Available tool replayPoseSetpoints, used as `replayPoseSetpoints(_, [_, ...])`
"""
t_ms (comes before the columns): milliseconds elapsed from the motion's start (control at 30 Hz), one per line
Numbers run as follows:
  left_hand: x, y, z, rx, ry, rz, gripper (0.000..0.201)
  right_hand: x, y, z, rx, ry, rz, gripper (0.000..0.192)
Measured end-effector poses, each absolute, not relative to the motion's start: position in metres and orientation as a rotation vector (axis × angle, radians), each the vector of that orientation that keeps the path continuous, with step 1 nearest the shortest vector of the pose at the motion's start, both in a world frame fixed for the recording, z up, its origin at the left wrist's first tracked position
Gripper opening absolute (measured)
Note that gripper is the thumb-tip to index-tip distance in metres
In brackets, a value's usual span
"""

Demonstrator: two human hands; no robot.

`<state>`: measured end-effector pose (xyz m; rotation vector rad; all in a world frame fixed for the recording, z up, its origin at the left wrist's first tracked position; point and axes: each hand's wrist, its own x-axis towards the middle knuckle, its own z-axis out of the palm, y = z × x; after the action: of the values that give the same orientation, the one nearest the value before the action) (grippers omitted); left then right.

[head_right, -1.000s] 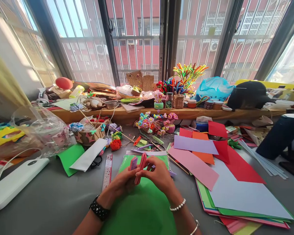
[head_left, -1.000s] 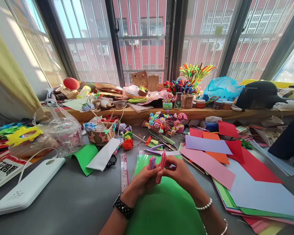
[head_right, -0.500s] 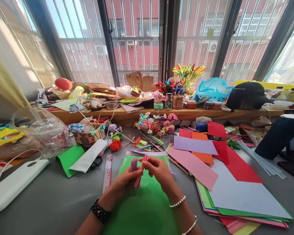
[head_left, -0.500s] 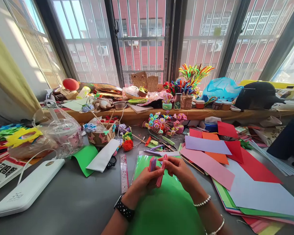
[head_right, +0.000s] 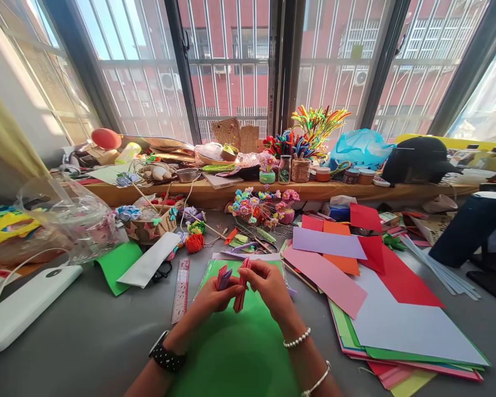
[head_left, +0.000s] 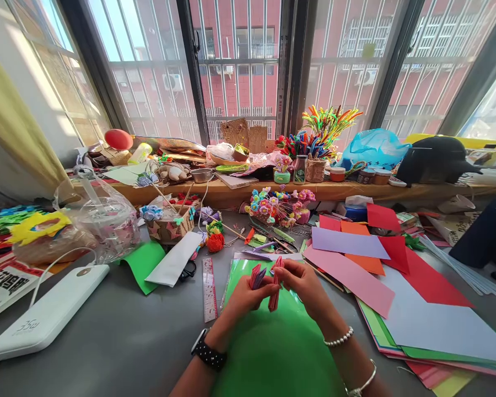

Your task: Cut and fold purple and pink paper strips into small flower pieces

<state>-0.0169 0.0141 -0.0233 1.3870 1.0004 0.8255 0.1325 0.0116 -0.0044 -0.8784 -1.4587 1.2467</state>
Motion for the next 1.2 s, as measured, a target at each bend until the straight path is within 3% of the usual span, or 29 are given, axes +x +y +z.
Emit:
replayPoseSetpoints(300, [-0.017, 0.006, -0.014, 1.582, 0.976, 0.902, 0.027, 0.130, 0.008, -0.001, -0.895, -1.494, 1.225, 0.026])
replayPoseSetpoints(667, [-0.013, 0.002, -0.021, 1.772, 1.010, 1.027, 0.040, 0.132, 0.010, -0.004, -0.916, -1.417, 1.219, 0.025])
replayPoseSetpoints(1200, [-0.015, -0.002, -0.026, 2.021, 1.211, 1.230, 0.022, 0.134, 0.009, -0.003, -0.890, -1.511, 1.069, 0.026])
